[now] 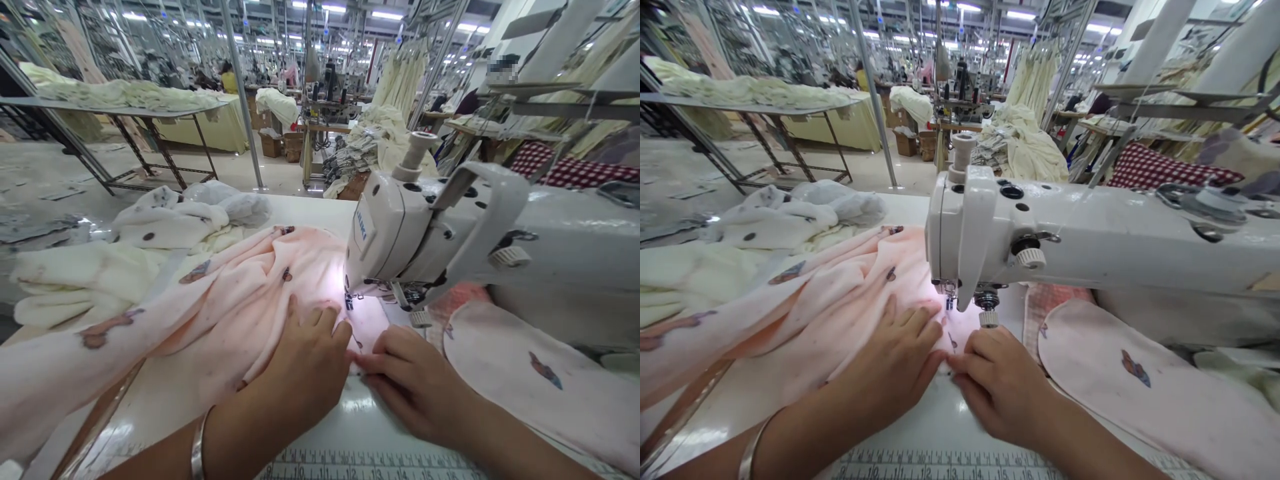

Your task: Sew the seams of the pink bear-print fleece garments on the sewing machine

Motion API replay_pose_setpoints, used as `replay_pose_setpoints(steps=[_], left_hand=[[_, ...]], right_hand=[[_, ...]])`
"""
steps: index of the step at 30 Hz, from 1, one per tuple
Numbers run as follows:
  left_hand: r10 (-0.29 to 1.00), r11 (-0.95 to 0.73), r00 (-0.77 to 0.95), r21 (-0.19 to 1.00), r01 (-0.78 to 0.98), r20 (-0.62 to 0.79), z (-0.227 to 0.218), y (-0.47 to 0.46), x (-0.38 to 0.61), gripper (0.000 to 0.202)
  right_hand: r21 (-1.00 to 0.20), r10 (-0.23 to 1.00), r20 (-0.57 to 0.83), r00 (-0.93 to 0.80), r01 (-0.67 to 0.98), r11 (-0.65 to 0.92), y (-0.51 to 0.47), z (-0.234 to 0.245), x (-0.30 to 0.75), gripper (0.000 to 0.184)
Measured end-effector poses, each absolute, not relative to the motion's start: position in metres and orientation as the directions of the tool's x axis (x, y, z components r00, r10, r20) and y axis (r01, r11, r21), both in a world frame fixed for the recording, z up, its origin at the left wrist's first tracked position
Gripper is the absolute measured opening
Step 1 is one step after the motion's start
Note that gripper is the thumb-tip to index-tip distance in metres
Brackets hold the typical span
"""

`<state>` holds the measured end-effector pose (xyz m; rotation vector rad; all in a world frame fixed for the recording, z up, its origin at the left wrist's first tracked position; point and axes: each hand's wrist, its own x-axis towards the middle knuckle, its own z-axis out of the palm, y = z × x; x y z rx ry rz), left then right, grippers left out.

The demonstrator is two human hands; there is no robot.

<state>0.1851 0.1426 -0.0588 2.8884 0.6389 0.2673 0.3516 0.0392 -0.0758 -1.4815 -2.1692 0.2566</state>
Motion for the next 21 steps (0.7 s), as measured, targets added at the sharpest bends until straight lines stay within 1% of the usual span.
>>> replay_pose_setpoints(steps=[2, 4, 7, 11, 14, 16, 19, 21], left_hand=[[0.426, -0.894, 0.895, 0.214, 0.394, 0.13, -0.062, 0.144, 0.184, 0.018], [0.427, -0.888, 0.895, 0.249, 0.388, 0.127, -0.063, 0.145, 0.183, 0.019], [0.416, -0.886, 0.901, 0.281, 0.369, 0.126, -0.064, 0.147, 0.18, 0.021], [0.389, -0.901, 0.912, 0.262, 0.347, 0.129, -0.066, 0.147, 0.177, 0.026], [0.378, -0.903, 0.914, 0.275, 0.329, 0.146, -0.071, 0.148, 0.177, 0.029], [0.372, -0.904, 0.911, 0.293, 0.312, 0.177, -0.075, 0.155, 0.179, 0.03], [0.347, -0.914, 0.908, 0.302, 0.271, 0.233, -0.08, 0.176, 0.187, 0.033], [0.312, -0.923, 0.918, 0.306, 0.233, 0.242, -0.08, 0.19, 0.193, 0.036]], right_hand=[[-0.468, 0.923, 0.286, -0.256, 0.804, 0.368, 0.04, -0.076, 0.352, 0.019], [-0.496, 0.934, 0.277, -0.225, 0.799, 0.34, 0.04, -0.076, 0.352, 0.015], [-0.485, 0.939, 0.259, -0.226, 0.81, 0.329, 0.041, -0.075, 0.351, 0.016], [-0.429, 0.94, 0.228, -0.254, 0.84, 0.332, 0.04, -0.073, 0.348, 0.015], [-0.384, 0.942, 0.22, -0.255, 0.865, 0.324, 0.041, -0.074, 0.347, 0.015], [-0.335, 0.934, 0.238, -0.265, 0.881, 0.335, 0.046, -0.076, 0.348, 0.016], [-0.229, 0.912, 0.308, -0.273, 0.909, 0.349, 0.059, -0.08, 0.352, 0.021], [-0.197, 0.908, 0.337, -0.25, 0.924, 0.328, 0.067, -0.083, 0.355, 0.022]])
